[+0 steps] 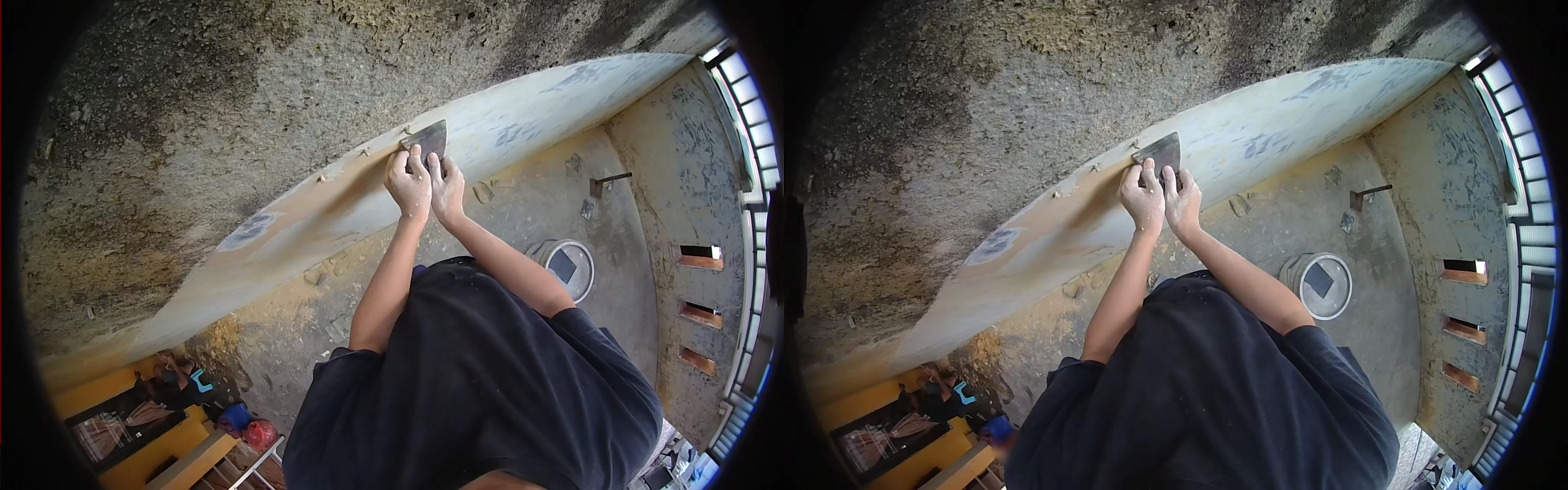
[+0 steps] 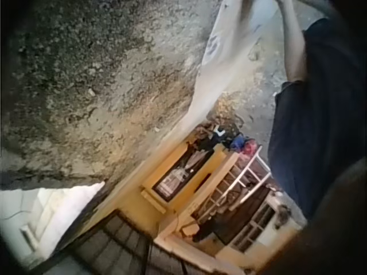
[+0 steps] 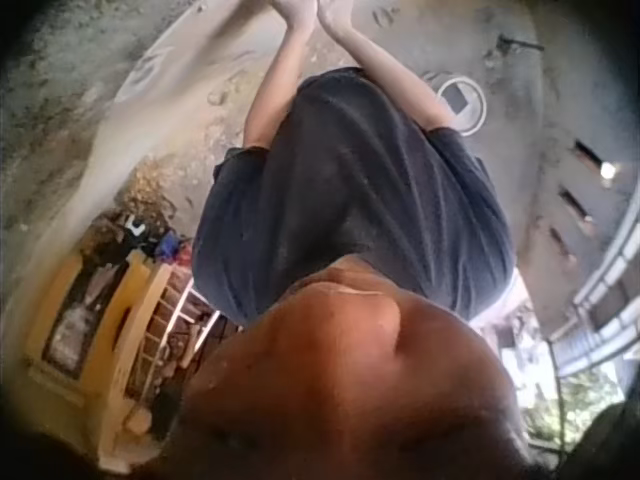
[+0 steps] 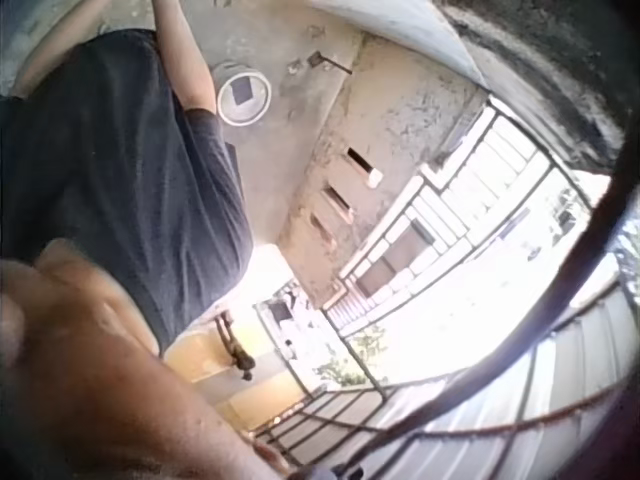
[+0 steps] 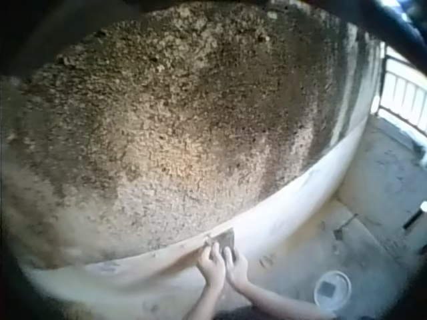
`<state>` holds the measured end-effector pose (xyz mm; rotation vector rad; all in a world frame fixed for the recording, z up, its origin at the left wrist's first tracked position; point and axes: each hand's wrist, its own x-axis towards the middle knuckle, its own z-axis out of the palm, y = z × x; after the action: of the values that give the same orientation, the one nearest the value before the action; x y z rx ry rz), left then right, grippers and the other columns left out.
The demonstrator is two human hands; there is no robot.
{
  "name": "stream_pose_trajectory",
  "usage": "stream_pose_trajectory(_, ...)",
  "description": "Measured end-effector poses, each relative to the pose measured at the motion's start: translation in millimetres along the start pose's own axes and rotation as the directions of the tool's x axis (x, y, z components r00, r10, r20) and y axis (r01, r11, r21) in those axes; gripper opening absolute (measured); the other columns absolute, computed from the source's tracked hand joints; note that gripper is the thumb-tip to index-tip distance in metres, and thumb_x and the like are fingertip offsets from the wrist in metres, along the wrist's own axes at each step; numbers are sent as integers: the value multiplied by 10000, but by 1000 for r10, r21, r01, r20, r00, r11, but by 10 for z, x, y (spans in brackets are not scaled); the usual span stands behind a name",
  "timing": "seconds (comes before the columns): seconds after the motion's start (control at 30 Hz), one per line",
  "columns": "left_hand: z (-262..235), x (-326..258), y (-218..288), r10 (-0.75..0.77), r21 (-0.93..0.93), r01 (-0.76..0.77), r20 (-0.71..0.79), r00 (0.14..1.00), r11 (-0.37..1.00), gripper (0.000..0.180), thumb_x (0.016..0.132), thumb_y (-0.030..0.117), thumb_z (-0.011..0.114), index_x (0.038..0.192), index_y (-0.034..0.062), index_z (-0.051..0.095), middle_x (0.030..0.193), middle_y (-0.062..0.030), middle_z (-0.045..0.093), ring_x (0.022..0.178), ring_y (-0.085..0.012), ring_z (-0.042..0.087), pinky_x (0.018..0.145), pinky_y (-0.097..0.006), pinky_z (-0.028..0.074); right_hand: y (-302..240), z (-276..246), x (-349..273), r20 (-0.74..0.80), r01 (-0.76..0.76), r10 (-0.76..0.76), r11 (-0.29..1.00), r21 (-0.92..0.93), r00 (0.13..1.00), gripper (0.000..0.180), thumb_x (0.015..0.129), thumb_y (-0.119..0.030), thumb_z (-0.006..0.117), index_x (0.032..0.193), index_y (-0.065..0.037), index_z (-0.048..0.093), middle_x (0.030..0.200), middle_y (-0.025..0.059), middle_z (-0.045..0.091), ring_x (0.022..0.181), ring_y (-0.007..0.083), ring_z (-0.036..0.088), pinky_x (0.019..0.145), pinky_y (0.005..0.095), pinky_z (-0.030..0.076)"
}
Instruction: Scraping paint or plaster from a wall using a putty knife and sandpaper.
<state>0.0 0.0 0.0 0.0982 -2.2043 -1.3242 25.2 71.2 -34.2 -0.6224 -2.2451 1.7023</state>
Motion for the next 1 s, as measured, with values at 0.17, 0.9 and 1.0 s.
stream_pose_trajectory(0.17, 123, -53, -321, -87, 97, 83, 36, 996, 992, 376, 972, 246, 674, 723, -31, 631, 707, -195, 619, 662, -381, 594, 649, -471, 445, 161, 88, 18, 10, -44, 45, 998, -43, 999, 522, 1019, -390, 638, 758, 44, 512, 650, 237, 501, 604, 232, 409, 594, 445, 408)
stream_pose_trajectory(0.9, 95, 106, -50, -51, 24, 50, 34, 998, 998, 382, 976, 262, 670, 739, -36, 647, 721, -205, 635, 650, -379, 595, 644, -471, 452, 23, 64, 138, -36, 21, -20, 1000, 16, 999, 484, 1012, -381, 644, 783, 38, 559, 738, 289, 587, 630, 361, 486, 646, 457, 451)
stream_pose_trajectory(1.0, 66, 28, -79, -46, 12, 46, 23, 999, 999, 387, 973, 272, 675, 738, -34, 651, 719, -203, 635, 656, -378, 600, 644, -469, 454, 67, 39, 35, -25, 28, -27, 999, 23, 999, 479, 1015, -373, 640, 792, 45, 569, 731, 289, 586, 625, 346, 502, 643, 459, 448)
